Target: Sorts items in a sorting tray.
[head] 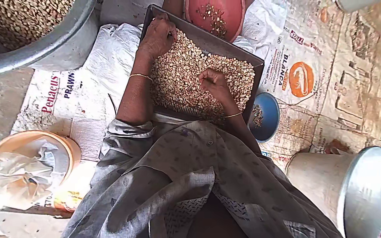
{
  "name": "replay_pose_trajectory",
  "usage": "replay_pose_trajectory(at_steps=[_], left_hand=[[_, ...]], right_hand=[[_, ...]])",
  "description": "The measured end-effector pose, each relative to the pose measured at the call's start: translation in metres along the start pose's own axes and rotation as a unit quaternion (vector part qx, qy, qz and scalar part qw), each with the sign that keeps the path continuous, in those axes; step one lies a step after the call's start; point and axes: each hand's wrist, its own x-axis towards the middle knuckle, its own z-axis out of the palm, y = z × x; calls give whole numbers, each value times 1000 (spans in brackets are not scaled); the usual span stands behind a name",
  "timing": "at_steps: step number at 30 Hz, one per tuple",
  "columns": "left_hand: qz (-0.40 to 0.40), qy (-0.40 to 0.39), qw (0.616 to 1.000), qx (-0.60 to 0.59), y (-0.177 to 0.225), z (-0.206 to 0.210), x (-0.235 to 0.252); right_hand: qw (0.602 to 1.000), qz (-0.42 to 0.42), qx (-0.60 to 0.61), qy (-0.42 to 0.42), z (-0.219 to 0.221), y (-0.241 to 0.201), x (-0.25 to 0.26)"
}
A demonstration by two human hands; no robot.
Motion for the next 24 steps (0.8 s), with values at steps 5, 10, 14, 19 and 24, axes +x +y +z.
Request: replay_pose_trajectory(at_steps=[5, 10, 14, 19, 24], left_hand=[[-1, -3, 1000, 1, 0, -1, 0], [-3, -4, 1000, 0, 1, 0, 1], [-2, -2, 1000, 4, 0, 0, 0], [-5, 6, 1000, -1, 0, 2, 0], [-5, 6, 1000, -6, 2, 1, 0]], right_hand=[[950, -103, -296, 1, 29, 2, -2], [931, -84, -356, -7, 34, -7, -6], [915, -89, -393, -5, 39, -8, -9], [917, -81, -390, -11, 37, -7, -8], [920, -94, -379, -42, 38, -11, -4]])
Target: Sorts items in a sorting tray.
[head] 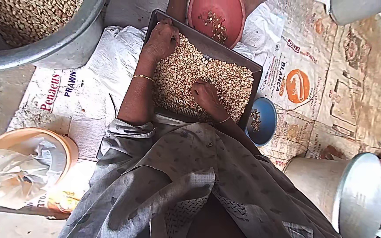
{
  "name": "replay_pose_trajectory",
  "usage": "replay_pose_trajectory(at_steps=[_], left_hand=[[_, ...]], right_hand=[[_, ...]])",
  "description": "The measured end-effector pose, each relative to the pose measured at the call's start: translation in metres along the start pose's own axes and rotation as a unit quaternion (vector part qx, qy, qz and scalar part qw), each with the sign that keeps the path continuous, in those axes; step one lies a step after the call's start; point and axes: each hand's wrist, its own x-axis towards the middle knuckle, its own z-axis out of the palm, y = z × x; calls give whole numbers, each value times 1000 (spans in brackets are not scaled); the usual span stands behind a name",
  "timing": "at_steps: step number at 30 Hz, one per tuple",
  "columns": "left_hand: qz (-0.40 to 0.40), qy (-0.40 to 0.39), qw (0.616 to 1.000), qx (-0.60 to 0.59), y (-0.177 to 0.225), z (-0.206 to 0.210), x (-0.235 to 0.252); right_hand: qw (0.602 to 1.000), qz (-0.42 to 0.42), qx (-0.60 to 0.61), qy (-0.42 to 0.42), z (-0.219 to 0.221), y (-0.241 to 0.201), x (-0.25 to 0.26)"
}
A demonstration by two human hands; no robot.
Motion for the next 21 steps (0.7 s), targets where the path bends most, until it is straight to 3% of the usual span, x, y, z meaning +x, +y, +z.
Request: replay_pose_trajectory(at_steps=[7, 10, 17, 20, 21], left_hand=[[3, 1, 1000, 4, -1, 0, 0], [4, 2, 1000, 1, 0, 0, 0], [12, 9, 1000, 5, -1, 2, -2], [16, 10, 1000, 5, -3, 2, -1], [17, 10, 1000, 3, -3, 2, -1]], right_hand=[[988, -21, 96, -123, -9, -4, 2], [986, -49, 127, -100, -2, 3, 0], [994, -70, -26, -79, 1, -18, -6], [996, -42, 30, -71, -6, -10, 3], [996, -13, 85, -24, -15, -2, 7]])
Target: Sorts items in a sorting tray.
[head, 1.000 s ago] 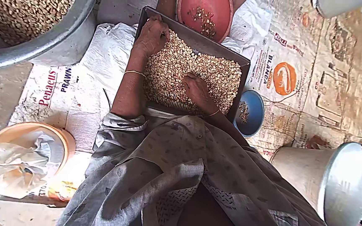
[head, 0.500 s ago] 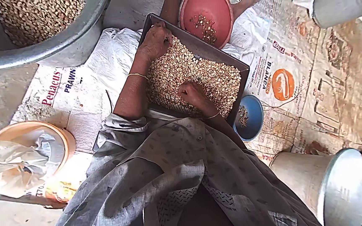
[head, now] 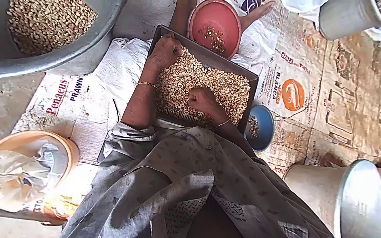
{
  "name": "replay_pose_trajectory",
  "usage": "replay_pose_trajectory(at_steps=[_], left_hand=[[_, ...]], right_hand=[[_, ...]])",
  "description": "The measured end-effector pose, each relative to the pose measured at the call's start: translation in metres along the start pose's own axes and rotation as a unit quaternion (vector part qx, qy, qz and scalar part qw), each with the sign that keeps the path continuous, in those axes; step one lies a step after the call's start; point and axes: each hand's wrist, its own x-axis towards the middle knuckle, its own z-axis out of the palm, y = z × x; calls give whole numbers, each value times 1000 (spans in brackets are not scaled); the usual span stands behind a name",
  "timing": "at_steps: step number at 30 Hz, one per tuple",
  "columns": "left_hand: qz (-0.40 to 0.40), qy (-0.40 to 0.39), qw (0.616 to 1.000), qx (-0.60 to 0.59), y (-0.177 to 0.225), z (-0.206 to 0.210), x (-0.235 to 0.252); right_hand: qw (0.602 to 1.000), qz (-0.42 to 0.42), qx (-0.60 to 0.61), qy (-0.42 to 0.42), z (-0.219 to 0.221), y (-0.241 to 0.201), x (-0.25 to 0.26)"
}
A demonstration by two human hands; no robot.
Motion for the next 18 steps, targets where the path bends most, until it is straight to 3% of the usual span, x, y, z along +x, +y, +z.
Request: replay_pose_trajectory(at_steps=[2, 4, 6, 9, 12, 18], left_hand=[[-3, 2, 1000, 0, 0, -1, 0], [-8, 3, 1000, 0, 1, 0, -2], [-3, 0, 1000, 2, 1, 0, -1], [-2, 0, 1000, -1, 3, -2, 0], [-4, -4, 1000, 3, 5, -3, -1], [0, -9, 1000, 1, 1, -1, 2]], right_hand=[[971, 44, 145, 183, -22, 17, 9], [928, 95, 260, 250, -45, 26, 17], [938, 113, 236, 226, -47, 34, 18], [989, 69, 61, 113, -27, 35, 16], [994, 37, -31, 100, -5, 30, 15], [994, 36, -95, 25, -10, 20, 10]])
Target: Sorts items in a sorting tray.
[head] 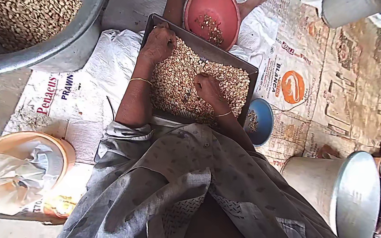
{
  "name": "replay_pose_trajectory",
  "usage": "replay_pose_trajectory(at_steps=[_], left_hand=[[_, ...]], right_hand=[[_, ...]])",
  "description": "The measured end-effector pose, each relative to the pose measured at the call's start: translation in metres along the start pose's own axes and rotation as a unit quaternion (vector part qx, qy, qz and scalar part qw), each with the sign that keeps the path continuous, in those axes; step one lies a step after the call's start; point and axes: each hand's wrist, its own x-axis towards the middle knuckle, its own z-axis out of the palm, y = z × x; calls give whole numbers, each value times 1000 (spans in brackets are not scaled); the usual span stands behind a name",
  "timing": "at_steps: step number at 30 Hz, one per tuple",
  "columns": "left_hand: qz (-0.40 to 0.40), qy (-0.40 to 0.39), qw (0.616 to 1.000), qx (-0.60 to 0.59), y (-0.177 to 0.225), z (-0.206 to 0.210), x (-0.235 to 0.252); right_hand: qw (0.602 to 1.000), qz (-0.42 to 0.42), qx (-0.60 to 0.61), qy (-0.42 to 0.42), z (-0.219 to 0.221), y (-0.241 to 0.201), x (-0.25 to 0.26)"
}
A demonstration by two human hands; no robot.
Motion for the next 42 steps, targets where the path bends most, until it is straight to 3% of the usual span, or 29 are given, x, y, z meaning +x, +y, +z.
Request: replay_pose_trajectory(at_steps=[2, 3, 4, 6, 7, 8, 10, 13, 15, 21, 23, 26, 30, 33, 35, 38, 42], left_hand=[[-3, -1, 1000, 1, 0, -1, -1], [-4, 0, 1000, 3, 0, -1, -1], [-4, 1, 1000, 3, -1, -1, -1], [-2, 2, 1000, 3, -1, 0, 0], [-3, 3, 1000, 5, -2, 1, 0], [-5, 2, 1000, 6, -2, 1, -2], [-4, 2, 1000, 5, -3, 0, 0], [-7, -3, 1000, -5, -1, 0, 1], [-22, -9, 1000, -7, 0, -1, 0], [-47, -20, 999, -7, 5, -2, -3], [-43, -14, 999, -6, 5, -1, -2], [-40, -14, 999, -5, 4, -2, -2], [-35, -14, 999, -10, 3, -2, -2], [-36, -17, 999, -11, 5, -4, -2], [-36, -15, 999, -12, 6, -4, -1], [-40, -17, 999, -11, 5, -3, -1], [-22, 5, 1000, -7, 0, 1, 0]], right_hand=[[999, -16, 30, -39, -8, -1, -1], [997, -20, 78, -17, -12, 3, 0], [988, -18, 143, 60, -14, 9, 2], [930, 25, 267, 253, -24, 27, 14], [901, 54, 317, 291, -35, 35, 19], [886, 79, 354, 287, -43, 41, 19], [908, 87, 344, 225, -48, 41, 7], [968, 24, 248, 7, -33, 24, -25], [986, -29, 146, -69, -11, 16, -40], [991, -72, 108, 35, 25, 16, -57], [987, -39, 145, 52, 18, 18, -58], [966, 3, 218, 141, 3, 32, -66], [953, 139, 169, 210, -44, 71, -104], [926, 329, 41, 180, -92, 99, -141], [907, 396, 27, 141, -111, 110, -158], [923, 336, 75, 174, -96, 97, -157], [958, 95, 243, 118, -48, 39, -102]])
